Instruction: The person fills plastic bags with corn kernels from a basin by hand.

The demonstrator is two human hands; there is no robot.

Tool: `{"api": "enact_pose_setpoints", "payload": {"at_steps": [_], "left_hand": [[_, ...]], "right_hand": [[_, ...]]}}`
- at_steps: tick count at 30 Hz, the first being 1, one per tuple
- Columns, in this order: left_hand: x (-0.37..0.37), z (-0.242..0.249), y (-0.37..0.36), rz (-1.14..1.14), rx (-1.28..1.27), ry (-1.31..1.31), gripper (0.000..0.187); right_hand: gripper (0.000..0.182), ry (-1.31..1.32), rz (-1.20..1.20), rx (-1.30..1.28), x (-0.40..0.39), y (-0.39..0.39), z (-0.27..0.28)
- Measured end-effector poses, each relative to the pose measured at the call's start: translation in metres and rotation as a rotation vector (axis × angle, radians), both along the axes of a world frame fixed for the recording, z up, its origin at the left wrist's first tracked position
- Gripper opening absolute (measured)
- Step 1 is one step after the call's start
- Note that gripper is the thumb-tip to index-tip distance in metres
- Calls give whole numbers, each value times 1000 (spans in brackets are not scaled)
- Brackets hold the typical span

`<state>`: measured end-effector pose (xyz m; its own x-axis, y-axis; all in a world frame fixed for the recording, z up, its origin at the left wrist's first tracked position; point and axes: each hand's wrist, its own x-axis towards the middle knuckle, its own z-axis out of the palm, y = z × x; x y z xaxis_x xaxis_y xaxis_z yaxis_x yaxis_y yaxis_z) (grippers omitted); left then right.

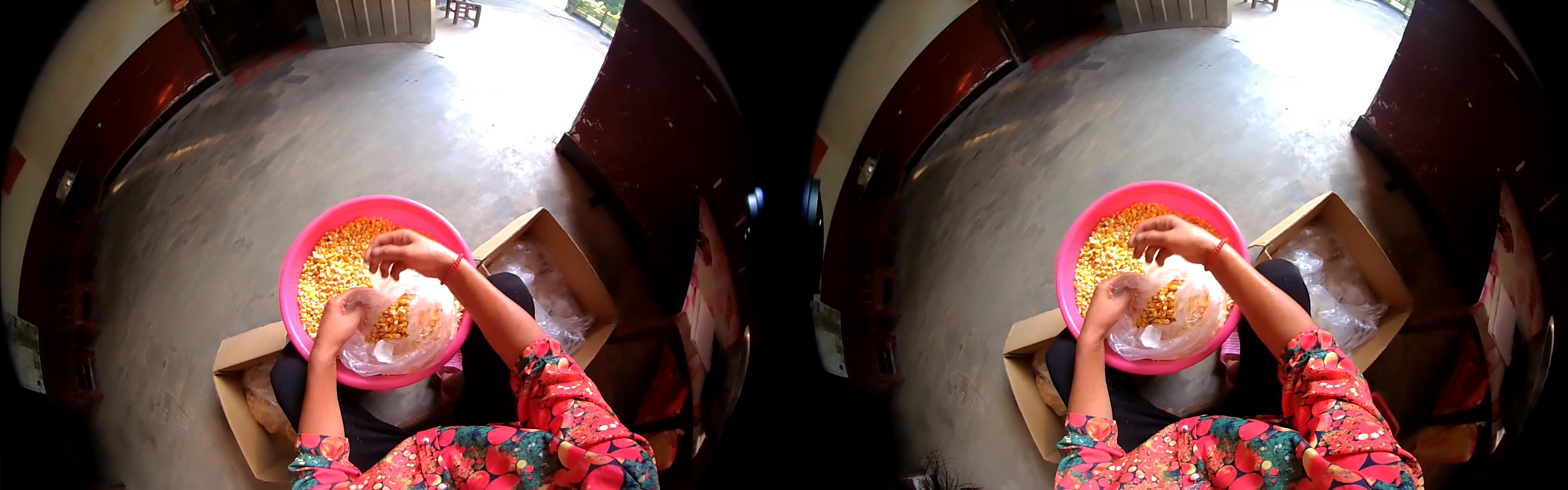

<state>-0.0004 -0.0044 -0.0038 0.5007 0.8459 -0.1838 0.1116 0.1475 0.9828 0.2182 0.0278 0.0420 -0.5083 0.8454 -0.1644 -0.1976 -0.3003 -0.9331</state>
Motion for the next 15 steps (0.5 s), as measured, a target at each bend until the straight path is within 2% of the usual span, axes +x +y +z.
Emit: {"api": "enact_pose_setpoints", "payload": {"at_steps": [1,3,5,6,7,9,10,15], "left_hand": [[1,0,0,11,59,87,21],[2,1,-1,1,71,103,22],[1,0,-1,7,49,96,22],[1,2,-2,15,40,99,23],[2,3,-2,22,31,101,23],[0,0,-2,25,50,87,24],[-1,-1,-2,20,76,114,25],[-3,-4,-2,2,73,139,26]], "right_hand": [[18,-67,-135,3,3,4,-6],[18,-346,-340,131,9,16,-32],[15,-693,-442,602,14,23,-61],[14,-991,-362,499,9,20,-46],[14,-983,-358,497,8,20,-52],[14,-1193,-250,643,7,19,-67],[13,-1287,-200,633,6,20,-71],[22,-1324,-66,594,-2,18,-78]]}}
